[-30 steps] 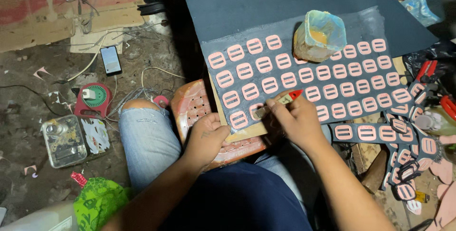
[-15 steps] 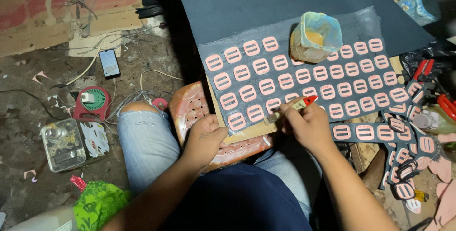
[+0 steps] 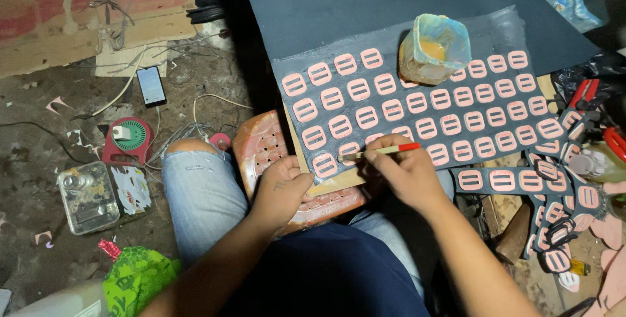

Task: The person pours a yellowish liquid from a large plastic jug into a small container, then uses a brush to apply the liquid to multiple pink rectangular stickers arranged on a dark sheet. The person works systematically across the rows of stickers.

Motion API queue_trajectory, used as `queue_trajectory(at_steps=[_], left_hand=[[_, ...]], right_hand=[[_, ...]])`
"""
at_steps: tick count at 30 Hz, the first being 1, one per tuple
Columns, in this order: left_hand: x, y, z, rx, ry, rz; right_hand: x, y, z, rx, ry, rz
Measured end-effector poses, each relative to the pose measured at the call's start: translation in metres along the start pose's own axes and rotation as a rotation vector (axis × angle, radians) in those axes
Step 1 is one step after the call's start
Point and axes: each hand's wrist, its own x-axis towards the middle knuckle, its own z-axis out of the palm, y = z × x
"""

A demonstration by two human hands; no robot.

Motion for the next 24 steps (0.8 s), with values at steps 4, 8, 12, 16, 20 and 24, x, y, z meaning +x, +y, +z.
queue_trajectory(at_steps=[4, 8, 12, 16, 20, 24], left_hand=[[0.002, -0.001, 0.0, 0.034, 0.017, 0.006], [0.001, -0.001, 0.001, -0.007, 0.014, -0.008], [0.0, 0.002, 0.002, -0.049, -0.008, -0.023], [-0.002, 0.004, 0.002, -0.067, -0.013, -0.035], [-0.002, 0.003, 0.001, -0.031, -0.004, -0.011], [0.001, 0.0, 0.001, -0.051, -0.004, -0.034]], right_hand=[[0.006, 0.01, -0.007, -0.051, -0.006, -0.121], [0.005, 0.012, -0.013, 0.015, 0.01, -0.063], [0.005, 0.015, -0.004, 0.145, 0.007, 0.037], [0.002, 0.018, -0.006, 0.35, 0.088, 0.056], [-0.002, 0.022, -0.014, 0.399, 0.2, 0.003], [-0.01, 0.023, -0.001, 0.267, 0.184, -0.003]])
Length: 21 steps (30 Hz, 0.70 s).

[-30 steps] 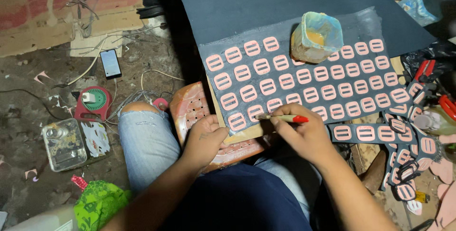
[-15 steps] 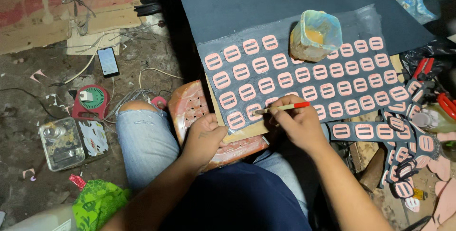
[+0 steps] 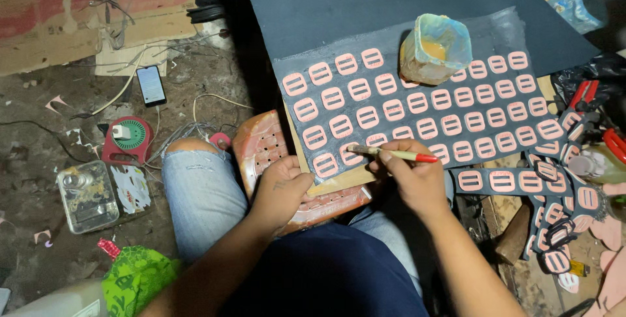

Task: The person pours a yellowish liquid from a large plastic jug into a small container, then uses a brush to apply the liquid to multiple pink rectangular stickers arranged on a dark sheet. The person works systematically across the rows of stickers.

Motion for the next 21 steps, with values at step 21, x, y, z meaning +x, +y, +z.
queue_trajectory(at_steps=[21], left_hand=[[0.001, -0.003, -0.003, 0.006, -0.028, 0.044]], right_hand=[[-0.009, -0.029, 0.008, -0.436, -0.117, -0.482]])
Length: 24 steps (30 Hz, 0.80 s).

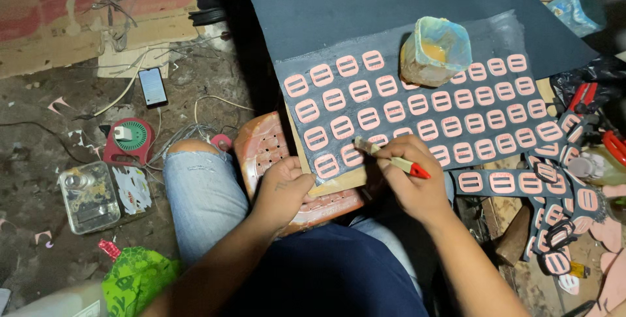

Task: The person pours a yellowish liquid from a large plastic jug into a small container, then uses a brush to apply the liquid to multiple pink rectangular stickers arranged on a dark sheet. The person works systematically across the rows of stickers.

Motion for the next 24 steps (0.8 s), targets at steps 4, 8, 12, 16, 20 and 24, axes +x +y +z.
queue_trajectory(at_steps=[4, 8, 12, 16, 20, 24], left_hand=[[0.0, -0.001, 0.001, -0.032, -0.008, 0.024], [-0.002, 0.002, 0.003, -0.062, -0.006, 0.012], [-0.002, 0.005, 0.006, -0.076, 0.027, -0.044], [-0.003, 0.007, 0.007, -0.056, 0.016, -0.014], [-0.004, 0.008, 0.004, 0.0, 0.022, -0.016], [-0.004, 0.009, 0.004, 0.017, 0.02, -0.01]], right_hand=[[-0.002, -0.012, -0.002, -0.154, -0.052, -0.15], [0.001, -0.018, 0.0, -0.239, -0.079, -0.177], [0.005, -0.016, 0.007, -0.202, -0.098, -0.15], [0.012, -0.01, 0.003, -0.088, -0.118, 0.009], [0.009, -0.008, -0.007, -0.255, -0.01, -0.026], [0.009, -0.006, -0.009, -0.134, 0.04, 0.056]])
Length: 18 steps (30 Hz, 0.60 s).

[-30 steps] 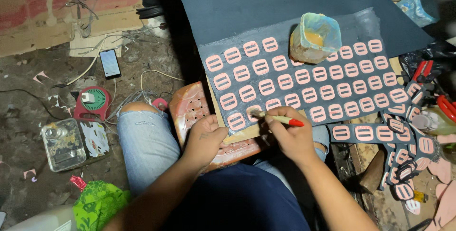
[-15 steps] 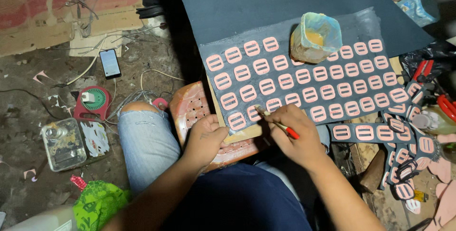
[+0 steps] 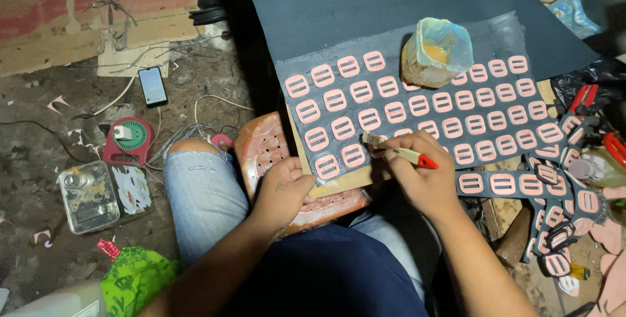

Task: The person pours a yellowish liquid from a large plastic jug into a small container, then uses a brush to apply the liquid to multiple pink rectangular stickers arranged on a dark sheet. The person works systematically across the rows of stickers.

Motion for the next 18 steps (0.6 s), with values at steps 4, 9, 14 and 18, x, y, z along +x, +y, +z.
queue_trajectory(at_steps=[4, 9, 14, 18], left_hand=[[0.001, -0.001, 0.001, -0.01, 0.018, -0.044], [0.002, -0.004, -0.001, 0.014, 0.003, -0.004], [0.002, -0.007, -0.001, -0.011, 0.002, -0.009], [0.003, -0.006, -0.001, 0.002, 0.015, -0.017]], right_hand=[[-0.003, 0.007, 0.001, 0.093, -0.068, 0.164], [-0.02, 0.007, -0.01, 0.022, -0.103, 0.073], [-0.024, -0.007, -0.005, 0.022, -0.046, 0.077], [-0.017, -0.017, 0.006, -0.159, -0.112, -0.19]])
